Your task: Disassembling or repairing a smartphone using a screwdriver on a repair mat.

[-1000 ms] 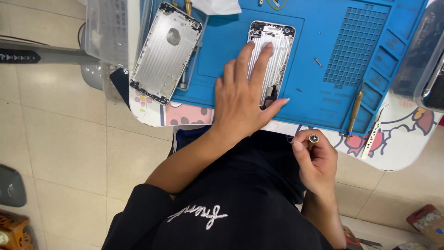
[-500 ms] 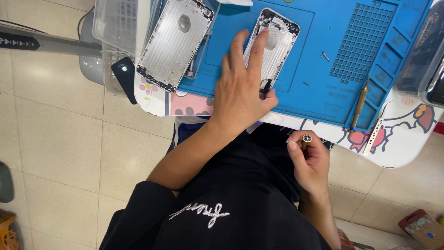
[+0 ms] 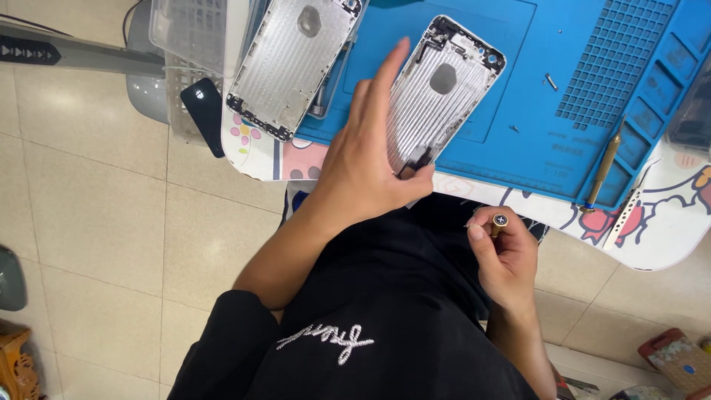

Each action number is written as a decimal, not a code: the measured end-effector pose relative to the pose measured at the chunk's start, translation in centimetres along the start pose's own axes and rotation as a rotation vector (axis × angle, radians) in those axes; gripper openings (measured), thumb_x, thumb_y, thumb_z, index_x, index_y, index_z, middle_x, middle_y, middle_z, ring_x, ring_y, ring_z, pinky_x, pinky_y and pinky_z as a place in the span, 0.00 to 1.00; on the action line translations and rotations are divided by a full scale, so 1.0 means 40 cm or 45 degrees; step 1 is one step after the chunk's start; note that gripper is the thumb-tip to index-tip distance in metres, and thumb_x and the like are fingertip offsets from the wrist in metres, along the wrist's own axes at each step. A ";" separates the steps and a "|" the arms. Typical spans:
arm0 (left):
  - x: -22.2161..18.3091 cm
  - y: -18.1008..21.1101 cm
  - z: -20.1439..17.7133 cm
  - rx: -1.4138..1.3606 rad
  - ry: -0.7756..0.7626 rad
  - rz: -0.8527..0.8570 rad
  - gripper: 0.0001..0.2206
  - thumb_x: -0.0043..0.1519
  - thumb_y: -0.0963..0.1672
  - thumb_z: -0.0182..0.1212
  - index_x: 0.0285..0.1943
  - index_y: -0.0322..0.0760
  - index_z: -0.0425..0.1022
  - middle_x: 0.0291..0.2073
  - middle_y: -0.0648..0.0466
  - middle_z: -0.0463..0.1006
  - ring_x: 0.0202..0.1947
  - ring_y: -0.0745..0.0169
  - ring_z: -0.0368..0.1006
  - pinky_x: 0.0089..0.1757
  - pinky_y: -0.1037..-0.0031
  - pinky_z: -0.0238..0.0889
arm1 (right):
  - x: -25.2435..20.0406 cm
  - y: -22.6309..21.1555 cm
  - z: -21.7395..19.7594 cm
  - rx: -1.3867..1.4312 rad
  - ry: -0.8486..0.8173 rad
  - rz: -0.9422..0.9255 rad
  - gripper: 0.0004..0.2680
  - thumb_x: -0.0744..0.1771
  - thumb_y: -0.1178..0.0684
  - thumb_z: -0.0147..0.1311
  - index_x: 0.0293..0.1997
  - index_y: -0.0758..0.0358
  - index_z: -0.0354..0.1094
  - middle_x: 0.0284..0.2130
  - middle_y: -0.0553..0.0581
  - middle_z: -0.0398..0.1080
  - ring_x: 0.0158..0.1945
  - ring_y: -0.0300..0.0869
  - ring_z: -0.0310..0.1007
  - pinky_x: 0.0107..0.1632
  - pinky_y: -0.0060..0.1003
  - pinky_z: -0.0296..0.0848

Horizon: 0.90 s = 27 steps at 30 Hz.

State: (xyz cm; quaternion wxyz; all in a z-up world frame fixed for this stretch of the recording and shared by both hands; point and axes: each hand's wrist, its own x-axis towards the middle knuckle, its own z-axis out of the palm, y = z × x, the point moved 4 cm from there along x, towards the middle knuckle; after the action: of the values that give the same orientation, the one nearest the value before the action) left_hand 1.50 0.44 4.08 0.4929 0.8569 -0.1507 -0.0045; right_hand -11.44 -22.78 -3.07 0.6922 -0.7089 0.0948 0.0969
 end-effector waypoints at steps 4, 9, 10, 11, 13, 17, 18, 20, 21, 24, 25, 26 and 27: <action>-0.007 -0.007 -0.033 -0.491 -0.107 -0.085 0.56 0.49 0.44 0.76 0.81 0.35 0.33 0.67 0.35 0.57 0.70 0.40 0.62 0.66 0.56 0.59 | -0.022 -0.003 0.000 0.020 0.000 0.009 0.02 0.70 0.61 0.53 0.46 0.65 0.66 0.36 0.48 0.68 0.34 0.28 0.60 0.37 0.23 0.60; -0.066 -0.081 0.028 -1.113 -0.471 -0.063 0.52 0.55 0.44 0.76 0.83 0.27 0.39 0.80 0.41 0.48 0.79 0.50 0.47 0.77 0.59 0.42 | -0.045 -0.035 0.003 0.101 -0.090 -0.106 0.02 0.70 0.61 0.53 0.45 0.65 0.65 0.36 0.50 0.68 0.33 0.28 0.60 0.36 0.23 0.61; -0.075 -0.079 0.035 -1.127 -0.482 -0.067 0.52 0.55 0.44 0.76 0.83 0.27 0.39 0.80 0.41 0.48 0.79 0.50 0.47 0.77 0.59 0.42 | -0.050 -0.037 0.004 0.094 -0.077 -0.096 0.02 0.70 0.61 0.53 0.45 0.65 0.65 0.36 0.50 0.68 0.33 0.28 0.60 0.36 0.23 0.61; -0.087 -0.078 0.049 -1.219 -0.578 -0.155 0.51 0.56 0.46 0.76 0.83 0.26 0.41 0.80 0.40 0.51 0.79 0.49 0.49 0.76 0.60 0.44 | -0.055 -0.043 0.008 0.100 -0.098 -0.134 0.02 0.70 0.61 0.53 0.45 0.65 0.65 0.35 0.50 0.68 0.33 0.29 0.61 0.37 0.24 0.61; -0.098 -0.074 0.072 -1.325 -0.682 -0.234 0.51 0.57 0.48 0.77 0.83 0.25 0.44 0.79 0.39 0.55 0.79 0.48 0.52 0.76 0.60 0.45 | -0.068 -0.045 0.003 0.091 -0.109 -0.171 0.02 0.70 0.61 0.54 0.45 0.66 0.65 0.35 0.51 0.68 0.33 0.30 0.61 0.37 0.24 0.61; -0.130 -0.079 0.137 -1.705 -0.919 -0.459 0.46 0.64 0.54 0.67 0.83 0.25 0.45 0.75 0.37 0.61 0.76 0.50 0.59 0.72 0.61 0.54 | -0.122 -0.046 -0.022 0.022 0.027 -0.243 0.04 0.69 0.57 0.56 0.42 0.66 0.66 0.33 0.54 0.70 0.35 0.34 0.66 0.40 0.28 0.65; -0.147 -0.082 0.154 -1.818 -0.967 -0.528 0.44 0.66 0.56 0.63 0.83 0.25 0.45 0.72 0.36 0.64 0.74 0.51 0.63 0.70 0.62 0.58 | -0.133 -0.053 -0.029 0.053 0.061 -0.274 0.05 0.69 0.56 0.57 0.40 0.65 0.67 0.32 0.55 0.70 0.34 0.35 0.67 0.39 0.28 0.66; -0.163 -0.092 0.182 -1.912 -1.006 -0.539 0.42 0.69 0.56 0.59 0.82 0.24 0.46 0.70 0.36 0.65 0.70 0.52 0.63 0.67 0.63 0.60 | -0.151 -0.072 -0.032 0.103 0.105 -0.296 0.06 0.69 0.54 0.58 0.39 0.64 0.67 0.30 0.55 0.70 0.31 0.35 0.67 0.37 0.28 0.66; -0.173 -0.093 0.192 -1.975 -1.065 -0.534 0.40 0.71 0.56 0.56 0.81 0.24 0.46 0.68 0.35 0.66 0.67 0.54 0.64 0.65 0.65 0.62 | -0.160 -0.088 -0.035 0.171 0.167 -0.345 0.07 0.69 0.53 0.60 0.39 0.63 0.66 0.27 0.55 0.69 0.28 0.34 0.67 0.34 0.27 0.66; -0.181 -0.097 0.216 -2.041 -1.174 -0.484 0.36 0.76 0.56 0.45 0.82 0.24 0.45 0.71 0.40 0.63 0.69 0.59 0.61 0.67 0.67 0.58 | -0.158 -0.095 -0.041 0.251 0.319 -0.391 0.08 0.68 0.52 0.61 0.36 0.62 0.64 0.24 0.53 0.67 0.23 0.32 0.64 0.30 0.26 0.65; -0.185 -0.096 0.224 -2.043 -1.164 -0.493 0.36 0.76 0.56 0.45 0.82 0.24 0.45 0.71 0.40 0.63 0.69 0.59 0.61 0.67 0.67 0.58 | -0.157 -0.094 -0.040 0.255 0.312 -0.382 0.08 0.68 0.52 0.61 0.36 0.62 0.64 0.24 0.53 0.67 0.23 0.32 0.64 0.30 0.26 0.65; -0.190 -0.095 0.232 -2.040 -1.220 -0.511 0.35 0.77 0.56 0.40 0.83 0.25 0.44 0.72 0.41 0.63 0.71 0.58 0.60 0.68 0.66 0.57 | -0.157 -0.093 -0.041 0.273 0.353 -0.418 0.08 0.68 0.52 0.61 0.37 0.62 0.63 0.23 0.53 0.67 0.22 0.32 0.63 0.29 0.26 0.63; -0.194 -0.092 0.239 -2.038 -1.277 -0.530 0.35 0.77 0.56 0.35 0.85 0.26 0.43 0.74 0.43 0.62 0.73 0.58 0.60 0.69 0.66 0.56 | -0.157 -0.094 -0.042 0.291 0.395 -0.454 0.09 0.68 0.53 0.61 0.37 0.62 0.63 0.23 0.53 0.67 0.22 0.33 0.62 0.28 0.27 0.61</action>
State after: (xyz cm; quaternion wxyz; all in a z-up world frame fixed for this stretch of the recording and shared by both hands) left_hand -6.48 -3.85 -5.06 0.7985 0.1756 -0.1412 -0.5582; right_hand -16.48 -24.36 2.27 0.7511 -0.6380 0.0838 -0.1477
